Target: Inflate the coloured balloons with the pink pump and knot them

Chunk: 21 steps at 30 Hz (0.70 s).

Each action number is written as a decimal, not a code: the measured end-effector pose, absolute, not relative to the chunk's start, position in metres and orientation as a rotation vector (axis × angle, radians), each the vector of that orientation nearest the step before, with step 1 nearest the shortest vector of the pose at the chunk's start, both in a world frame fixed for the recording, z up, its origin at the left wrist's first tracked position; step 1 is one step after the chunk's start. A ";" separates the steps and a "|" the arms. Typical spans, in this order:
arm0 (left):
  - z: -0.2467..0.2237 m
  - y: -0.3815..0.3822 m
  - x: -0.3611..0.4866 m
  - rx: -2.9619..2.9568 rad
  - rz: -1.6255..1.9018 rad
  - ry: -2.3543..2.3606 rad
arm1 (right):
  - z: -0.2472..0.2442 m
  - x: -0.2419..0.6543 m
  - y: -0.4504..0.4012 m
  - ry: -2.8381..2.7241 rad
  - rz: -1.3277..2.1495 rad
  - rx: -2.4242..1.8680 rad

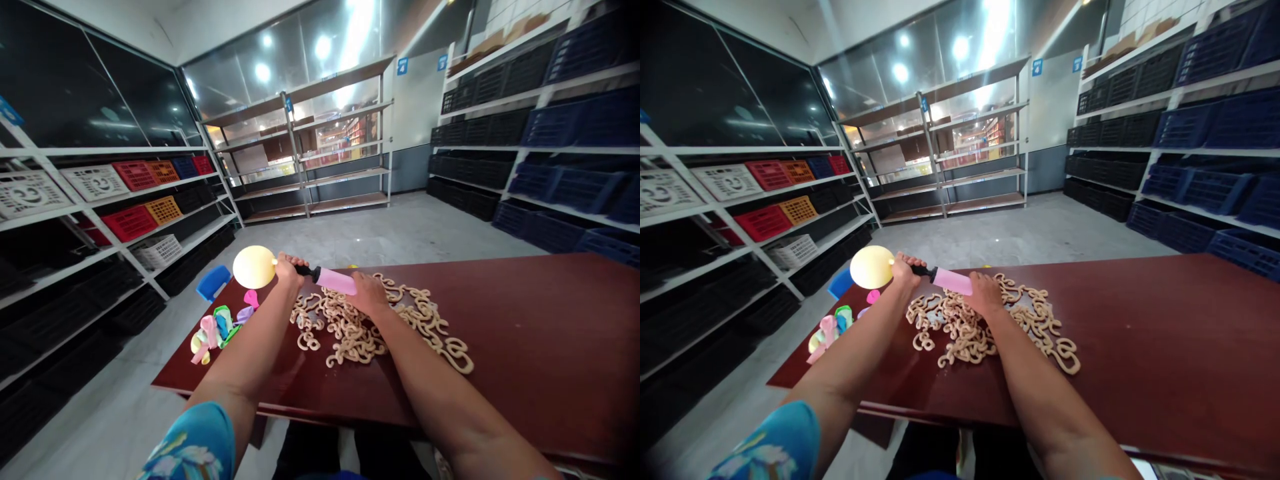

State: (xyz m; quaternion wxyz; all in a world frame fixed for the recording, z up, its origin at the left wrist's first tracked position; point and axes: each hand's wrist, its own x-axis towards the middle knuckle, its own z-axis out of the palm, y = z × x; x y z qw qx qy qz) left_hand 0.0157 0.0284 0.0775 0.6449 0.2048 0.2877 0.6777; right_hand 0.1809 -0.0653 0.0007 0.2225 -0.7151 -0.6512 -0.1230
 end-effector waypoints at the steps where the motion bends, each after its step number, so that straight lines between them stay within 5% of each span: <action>1: 0.080 0.028 0.016 0.468 1.540 0.662 | 0.001 0.181 -0.066 -1.796 -0.343 -1.971; 12: 0.150 0.063 -0.049 0.573 1.655 0.742 | 0.002 0.192 -0.064 -1.664 -0.290 -2.046; 21: 0.107 0.041 -0.005 0.578 1.547 0.714 | 0.001 0.179 -0.066 -1.782 -0.277 -1.962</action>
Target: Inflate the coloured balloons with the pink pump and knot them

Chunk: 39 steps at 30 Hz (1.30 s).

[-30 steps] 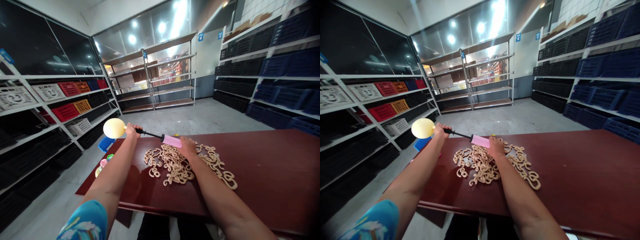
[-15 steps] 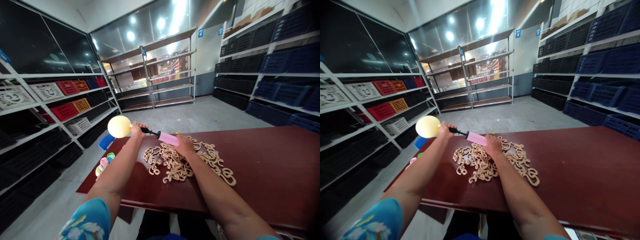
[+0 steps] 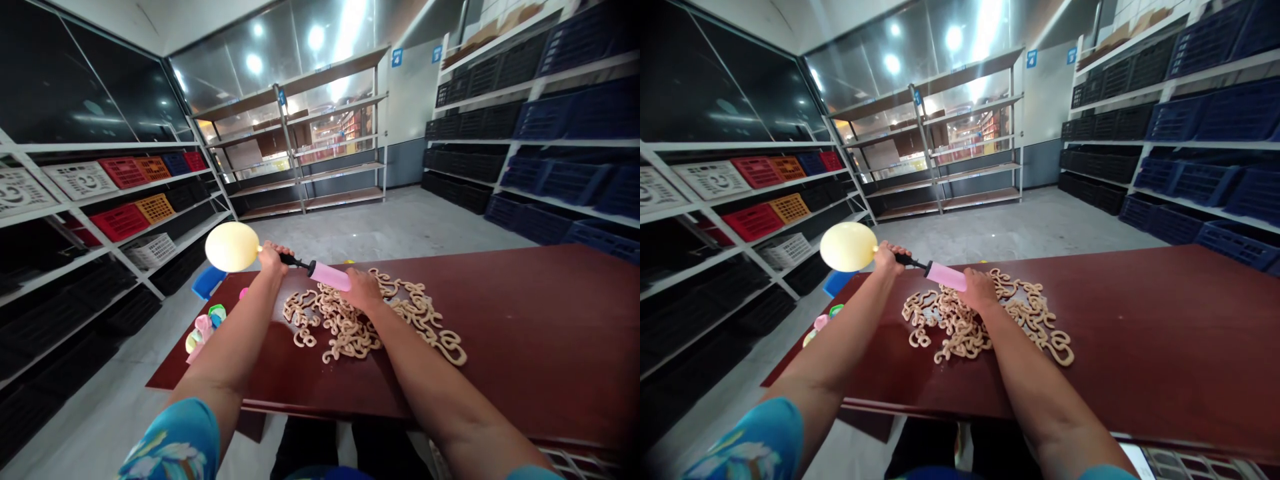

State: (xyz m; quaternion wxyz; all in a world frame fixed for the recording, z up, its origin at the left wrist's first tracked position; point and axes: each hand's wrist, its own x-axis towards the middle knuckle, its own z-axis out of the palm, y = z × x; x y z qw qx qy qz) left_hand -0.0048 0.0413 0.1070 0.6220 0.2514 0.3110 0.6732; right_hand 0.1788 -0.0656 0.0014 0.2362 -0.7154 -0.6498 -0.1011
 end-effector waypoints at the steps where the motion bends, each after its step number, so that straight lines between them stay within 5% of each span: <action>1: 0.102 0.037 0.002 0.575 1.530 0.713 | 0.002 0.177 -0.066 -1.791 -0.274 -1.952; 7: 0.094 0.030 0.010 0.578 1.545 0.732 | 0.004 0.178 -0.069 -1.808 -0.250 -1.958; 17: 0.144 0.057 -0.054 0.640 1.694 0.740 | -0.004 0.194 -0.061 -1.670 -0.237 -2.060; 31: 0.080 0.016 0.009 0.525 1.573 0.684 | -0.001 0.180 -0.064 -1.829 -0.320 -1.898; 39: 0.116 0.041 -0.038 0.486 1.654 0.691 | 0.005 0.199 -0.067 -1.615 -0.460 -1.960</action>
